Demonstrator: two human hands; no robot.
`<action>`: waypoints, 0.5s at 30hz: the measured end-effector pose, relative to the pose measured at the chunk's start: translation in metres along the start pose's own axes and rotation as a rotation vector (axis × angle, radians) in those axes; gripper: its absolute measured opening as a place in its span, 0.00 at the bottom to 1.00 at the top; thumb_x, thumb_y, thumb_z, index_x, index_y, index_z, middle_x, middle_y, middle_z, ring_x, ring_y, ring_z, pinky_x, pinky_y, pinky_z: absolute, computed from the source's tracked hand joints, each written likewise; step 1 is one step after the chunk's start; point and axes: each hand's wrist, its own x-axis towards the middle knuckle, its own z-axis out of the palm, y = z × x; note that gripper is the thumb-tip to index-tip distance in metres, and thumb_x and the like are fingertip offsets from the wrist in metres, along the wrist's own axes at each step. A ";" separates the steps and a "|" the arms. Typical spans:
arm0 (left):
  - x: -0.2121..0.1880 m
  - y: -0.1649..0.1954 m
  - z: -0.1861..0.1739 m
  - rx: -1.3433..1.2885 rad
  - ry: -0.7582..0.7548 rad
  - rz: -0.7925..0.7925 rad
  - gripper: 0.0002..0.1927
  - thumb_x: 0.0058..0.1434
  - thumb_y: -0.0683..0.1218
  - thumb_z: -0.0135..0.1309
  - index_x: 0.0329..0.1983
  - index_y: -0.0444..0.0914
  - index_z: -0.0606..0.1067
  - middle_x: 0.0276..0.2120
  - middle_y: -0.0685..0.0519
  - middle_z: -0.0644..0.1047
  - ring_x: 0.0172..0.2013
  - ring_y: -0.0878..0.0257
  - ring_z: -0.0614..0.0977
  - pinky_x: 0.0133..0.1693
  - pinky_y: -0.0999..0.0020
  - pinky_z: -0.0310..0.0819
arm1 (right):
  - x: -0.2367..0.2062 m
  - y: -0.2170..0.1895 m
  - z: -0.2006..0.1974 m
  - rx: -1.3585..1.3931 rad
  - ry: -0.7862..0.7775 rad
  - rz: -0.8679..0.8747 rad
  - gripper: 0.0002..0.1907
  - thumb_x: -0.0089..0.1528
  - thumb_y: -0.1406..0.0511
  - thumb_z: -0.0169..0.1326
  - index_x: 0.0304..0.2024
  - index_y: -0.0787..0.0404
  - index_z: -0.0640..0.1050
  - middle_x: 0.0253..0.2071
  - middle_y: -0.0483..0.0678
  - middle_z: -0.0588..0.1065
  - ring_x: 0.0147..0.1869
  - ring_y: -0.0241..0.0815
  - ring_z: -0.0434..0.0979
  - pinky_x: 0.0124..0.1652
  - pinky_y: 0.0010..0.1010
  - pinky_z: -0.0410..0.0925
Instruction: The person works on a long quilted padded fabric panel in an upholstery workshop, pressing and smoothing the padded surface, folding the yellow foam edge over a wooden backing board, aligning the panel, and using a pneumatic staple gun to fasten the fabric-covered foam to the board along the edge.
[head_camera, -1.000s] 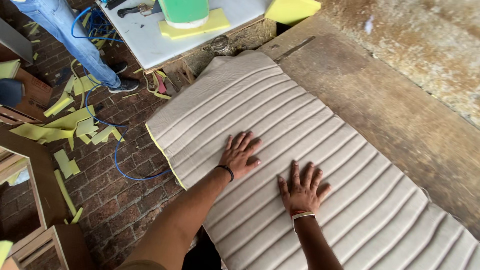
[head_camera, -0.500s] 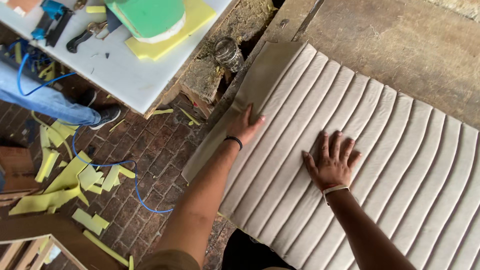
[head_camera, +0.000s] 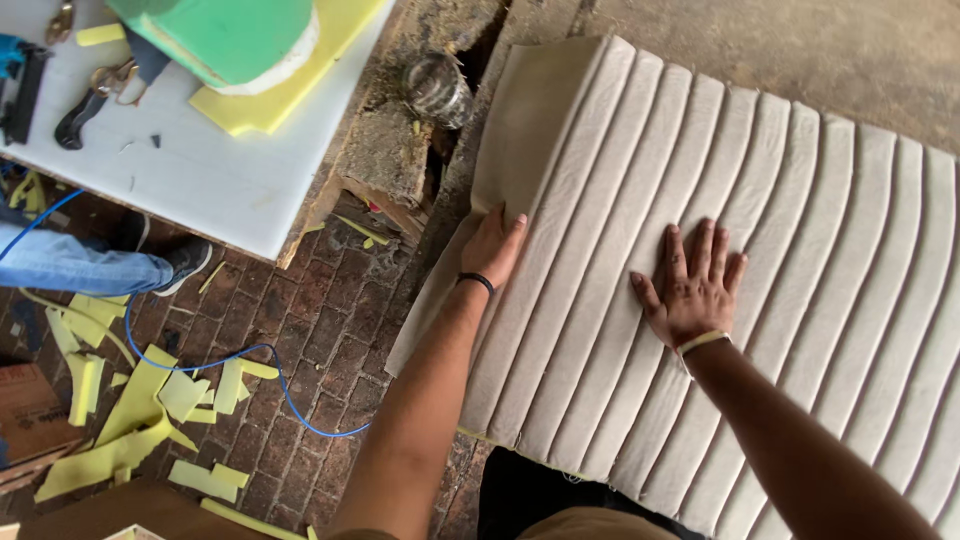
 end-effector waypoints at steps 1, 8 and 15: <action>-0.001 -0.002 -0.002 -0.010 -0.019 0.006 0.41 0.65 0.68 0.42 0.73 0.40 0.60 0.68 0.41 0.68 0.65 0.44 0.70 0.64 0.53 0.64 | 0.000 -0.001 0.000 -0.005 -0.001 0.002 0.48 0.63 0.35 0.29 0.78 0.50 0.46 0.80 0.60 0.37 0.83 0.57 0.29 0.73 0.57 0.29; -0.022 0.003 0.011 0.046 0.044 0.041 0.38 0.70 0.66 0.38 0.76 0.41 0.56 0.72 0.42 0.63 0.69 0.44 0.65 0.66 0.51 0.60 | -0.011 0.007 -0.002 0.000 -0.022 -0.001 0.47 0.64 0.36 0.31 0.78 0.52 0.47 0.79 0.61 0.38 0.82 0.59 0.30 0.71 0.58 0.29; -0.122 0.068 0.094 0.780 0.099 0.671 0.41 0.65 0.64 0.45 0.76 0.40 0.55 0.75 0.39 0.54 0.73 0.38 0.52 0.69 0.38 0.40 | -0.029 0.026 -0.007 0.093 0.023 0.008 0.45 0.63 0.37 0.41 0.77 0.48 0.53 0.79 0.60 0.42 0.82 0.58 0.35 0.72 0.58 0.33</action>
